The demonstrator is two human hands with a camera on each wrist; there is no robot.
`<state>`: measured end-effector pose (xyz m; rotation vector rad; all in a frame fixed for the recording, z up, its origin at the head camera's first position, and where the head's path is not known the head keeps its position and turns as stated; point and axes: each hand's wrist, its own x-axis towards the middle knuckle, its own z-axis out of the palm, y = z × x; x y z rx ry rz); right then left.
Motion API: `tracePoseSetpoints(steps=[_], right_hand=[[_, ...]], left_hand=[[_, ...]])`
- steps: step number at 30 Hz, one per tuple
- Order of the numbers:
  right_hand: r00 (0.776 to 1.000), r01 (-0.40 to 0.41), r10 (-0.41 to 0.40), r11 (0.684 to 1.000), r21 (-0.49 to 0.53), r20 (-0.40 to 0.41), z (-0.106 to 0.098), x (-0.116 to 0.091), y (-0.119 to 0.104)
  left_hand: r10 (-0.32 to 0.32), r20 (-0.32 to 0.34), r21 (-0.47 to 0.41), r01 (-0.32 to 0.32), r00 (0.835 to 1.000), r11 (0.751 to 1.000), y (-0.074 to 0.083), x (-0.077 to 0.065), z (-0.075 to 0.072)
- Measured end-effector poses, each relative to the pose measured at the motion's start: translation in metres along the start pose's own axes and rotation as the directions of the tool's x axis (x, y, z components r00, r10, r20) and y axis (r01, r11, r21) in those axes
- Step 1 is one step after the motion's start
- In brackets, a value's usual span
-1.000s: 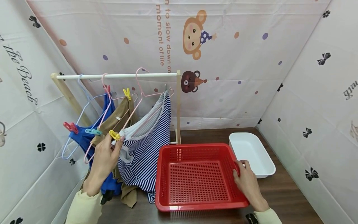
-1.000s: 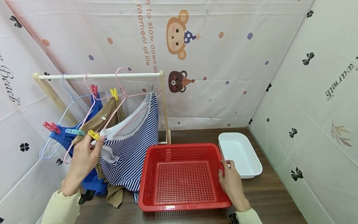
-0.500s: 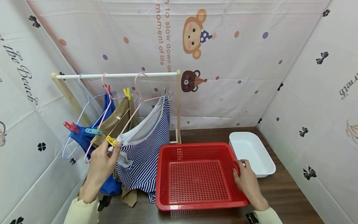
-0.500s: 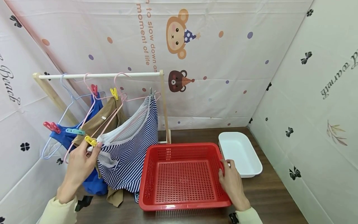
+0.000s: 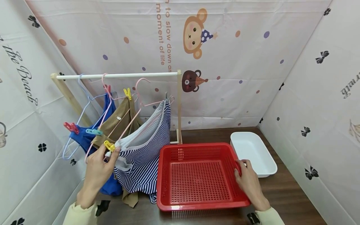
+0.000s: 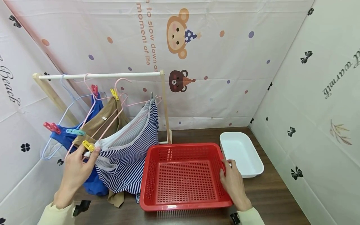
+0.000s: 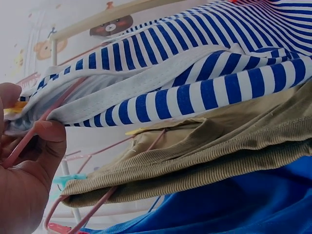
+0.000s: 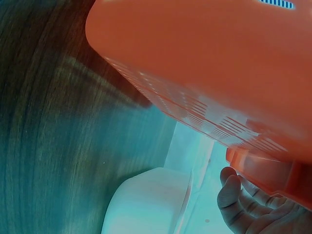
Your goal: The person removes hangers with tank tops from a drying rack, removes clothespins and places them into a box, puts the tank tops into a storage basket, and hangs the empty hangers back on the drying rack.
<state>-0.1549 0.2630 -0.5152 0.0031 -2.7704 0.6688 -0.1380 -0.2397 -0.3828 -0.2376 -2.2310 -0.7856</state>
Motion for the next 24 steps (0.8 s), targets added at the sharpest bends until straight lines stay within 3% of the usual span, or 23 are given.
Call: tracePoseSetpoints(steps=[24], right_hand=[[1.0,0.007,-0.006,1.0,0.01,-0.013,0.002,0.0,0.002]], left_hand=[[0.125,-0.071,-0.035,-0.128,0.99,0.991,-0.014,-0.015,-0.007]])
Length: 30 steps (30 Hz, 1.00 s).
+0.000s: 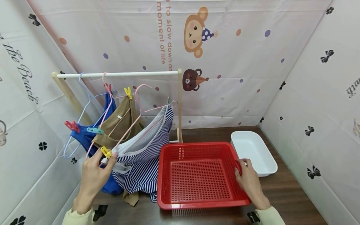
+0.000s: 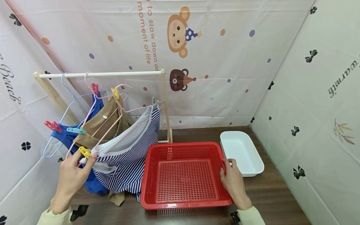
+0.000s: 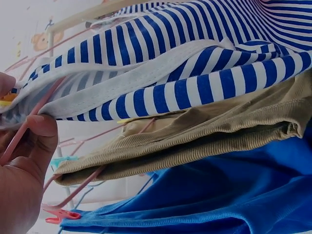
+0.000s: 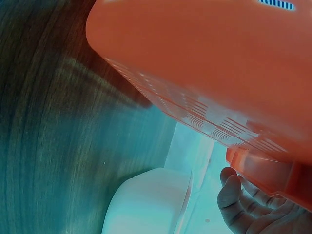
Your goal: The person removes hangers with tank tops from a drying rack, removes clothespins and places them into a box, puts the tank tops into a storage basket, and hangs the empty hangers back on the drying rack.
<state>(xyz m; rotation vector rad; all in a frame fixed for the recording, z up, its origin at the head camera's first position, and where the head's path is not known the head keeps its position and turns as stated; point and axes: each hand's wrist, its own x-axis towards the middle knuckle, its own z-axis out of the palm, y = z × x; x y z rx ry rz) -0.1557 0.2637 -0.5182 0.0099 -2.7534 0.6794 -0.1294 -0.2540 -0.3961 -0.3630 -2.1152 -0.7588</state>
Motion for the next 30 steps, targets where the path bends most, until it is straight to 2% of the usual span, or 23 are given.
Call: tracePoseSetpoints(steps=[9,16,25,30], right_hand=[[1.0,0.007,-0.007,1.0,-0.008,-0.003,0.001,0.0,0.001],[1.0,0.009,-0.009,1.0,-0.007,0.0,0.001,0.0,0.001],[1.0,0.018,-0.018,1.0,-0.012,-0.009,0.001,0.0,0.001],[1.0,0.021,-0.021,1.0,-0.004,-0.019,0.0,-0.001,0.0]], left_hand=[[-0.007,-0.004,-0.03,0.007,1.0,1.0,-0.004,-0.006,-0.003],[-0.037,-0.027,-0.034,0.036,0.999,0.999,-0.008,-0.012,-0.008],[-0.002,-0.054,-0.022,0.0,0.999,1.0,-0.014,-0.017,-0.013],[0.024,-0.106,-0.026,-0.027,0.994,0.999,-0.016,-0.018,-0.012]])
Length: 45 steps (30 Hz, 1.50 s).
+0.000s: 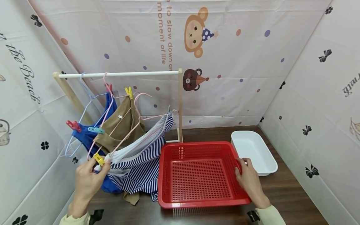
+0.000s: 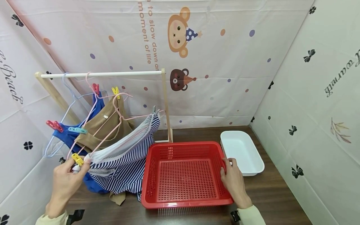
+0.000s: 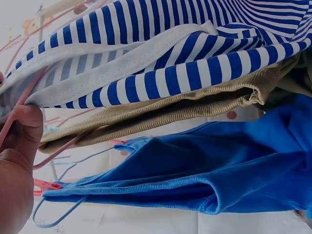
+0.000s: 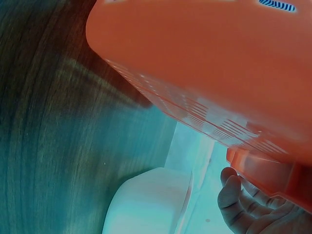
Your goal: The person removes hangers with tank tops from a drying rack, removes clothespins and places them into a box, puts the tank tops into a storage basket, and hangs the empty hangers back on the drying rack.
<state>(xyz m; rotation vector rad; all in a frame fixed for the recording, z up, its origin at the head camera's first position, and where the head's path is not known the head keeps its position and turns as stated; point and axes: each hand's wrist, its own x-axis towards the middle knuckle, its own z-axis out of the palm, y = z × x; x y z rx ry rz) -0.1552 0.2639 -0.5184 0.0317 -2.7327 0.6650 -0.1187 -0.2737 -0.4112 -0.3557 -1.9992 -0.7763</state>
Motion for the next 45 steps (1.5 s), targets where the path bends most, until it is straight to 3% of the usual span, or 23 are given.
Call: tracePoseSetpoints(steps=[11,20,23,36,45], right_hand=[[1.0,-0.018,0.018,1.0,0.0,0.021,0.0,0.0,-0.002],[1.0,-0.02,0.02,1.0,-0.005,0.021,-0.001,-0.001,-0.001],[0.999,-0.028,0.028,1.0,-0.001,0.029,-0.001,-0.001,-0.001],[1.0,-0.02,0.02,1.0,-0.005,0.006,0.003,-0.001,0.001],[0.999,-0.037,0.037,0.999,0.006,0.038,0.001,0.0,0.0]], left_hand=[[-0.012,-0.038,-0.005,0.012,0.999,1.0,-0.002,-0.006,-0.005],[-0.03,0.012,-0.008,0.03,0.999,1.0,0.001,-0.006,-0.008],[-0.015,0.013,-0.022,0.015,1.0,1.0,0.002,-0.005,-0.005],[-0.051,0.091,-0.116,0.062,0.995,0.991,0.008,0.011,0.023],[-0.055,0.088,-0.18,0.07,0.995,0.981,0.016,0.022,0.043]])
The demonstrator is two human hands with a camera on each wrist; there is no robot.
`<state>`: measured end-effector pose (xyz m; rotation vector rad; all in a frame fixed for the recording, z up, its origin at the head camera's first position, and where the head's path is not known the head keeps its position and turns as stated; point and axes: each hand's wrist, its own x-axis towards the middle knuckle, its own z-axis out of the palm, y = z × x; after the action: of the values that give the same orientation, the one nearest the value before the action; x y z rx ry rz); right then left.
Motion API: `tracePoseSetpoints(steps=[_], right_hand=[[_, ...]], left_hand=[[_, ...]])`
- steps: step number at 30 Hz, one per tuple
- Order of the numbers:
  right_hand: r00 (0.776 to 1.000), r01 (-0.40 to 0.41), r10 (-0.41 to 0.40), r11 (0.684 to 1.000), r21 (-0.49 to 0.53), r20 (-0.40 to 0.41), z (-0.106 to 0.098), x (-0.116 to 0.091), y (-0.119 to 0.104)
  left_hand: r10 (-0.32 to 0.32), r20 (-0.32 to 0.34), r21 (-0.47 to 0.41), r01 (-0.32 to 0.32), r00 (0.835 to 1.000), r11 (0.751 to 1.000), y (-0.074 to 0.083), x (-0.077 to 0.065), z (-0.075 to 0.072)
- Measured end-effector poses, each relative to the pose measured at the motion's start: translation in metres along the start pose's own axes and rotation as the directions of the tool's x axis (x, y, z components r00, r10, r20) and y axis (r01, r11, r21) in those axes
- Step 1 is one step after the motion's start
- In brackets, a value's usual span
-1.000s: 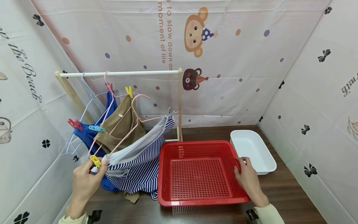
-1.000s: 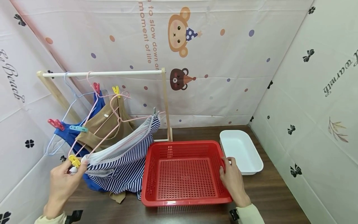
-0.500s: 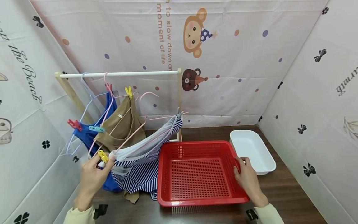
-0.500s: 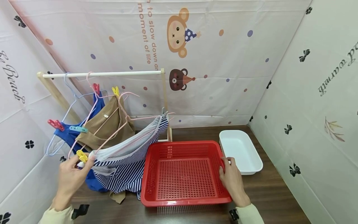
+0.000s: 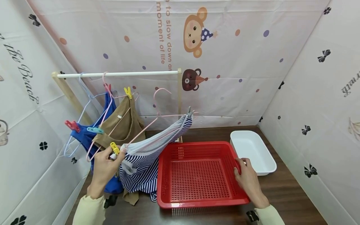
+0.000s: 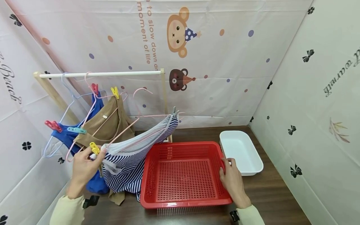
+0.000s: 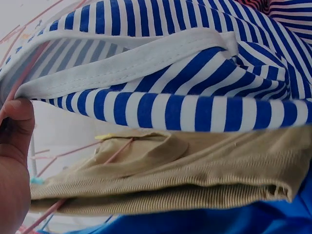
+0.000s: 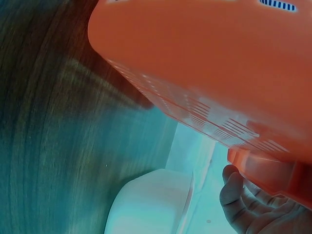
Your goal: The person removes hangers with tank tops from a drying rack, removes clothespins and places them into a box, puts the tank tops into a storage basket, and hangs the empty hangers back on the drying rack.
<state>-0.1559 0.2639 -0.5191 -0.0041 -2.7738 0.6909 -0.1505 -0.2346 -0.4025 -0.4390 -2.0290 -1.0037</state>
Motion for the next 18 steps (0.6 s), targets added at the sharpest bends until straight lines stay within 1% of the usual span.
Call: tracePoseSetpoints(steps=[3,7,10,14,18], right_hand=[[1.0,-0.007,0.006,1.0,0.001,0.01,-0.001,0.0,0.0],[1.0,-0.008,0.008,1.0,-0.001,0.009,0.0,0.0,-0.001],[1.0,-0.006,0.006,1.0,-0.005,0.003,0.0,0.0,-0.001],[1.0,-0.006,0.006,1.0,-0.006,0.0,0.0,0.001,-0.001],[1.0,-0.008,0.008,1.0,-0.006,0.002,0.0,0.001,-0.002]], left_hand=[[-0.01,0.016,-0.014,0.01,1.0,1.0,-0.001,0.002,0.008],[-0.012,0.032,-0.039,0.013,0.999,0.999,0.004,0.009,0.017],[-0.03,0.043,-0.062,0.033,0.999,0.998,0.01,0.013,0.025],[-0.067,0.073,-0.111,0.075,0.995,0.991,0.0,0.013,0.039],[-0.09,0.11,-0.17,0.108,0.99,0.979,-0.005,0.014,0.05]])
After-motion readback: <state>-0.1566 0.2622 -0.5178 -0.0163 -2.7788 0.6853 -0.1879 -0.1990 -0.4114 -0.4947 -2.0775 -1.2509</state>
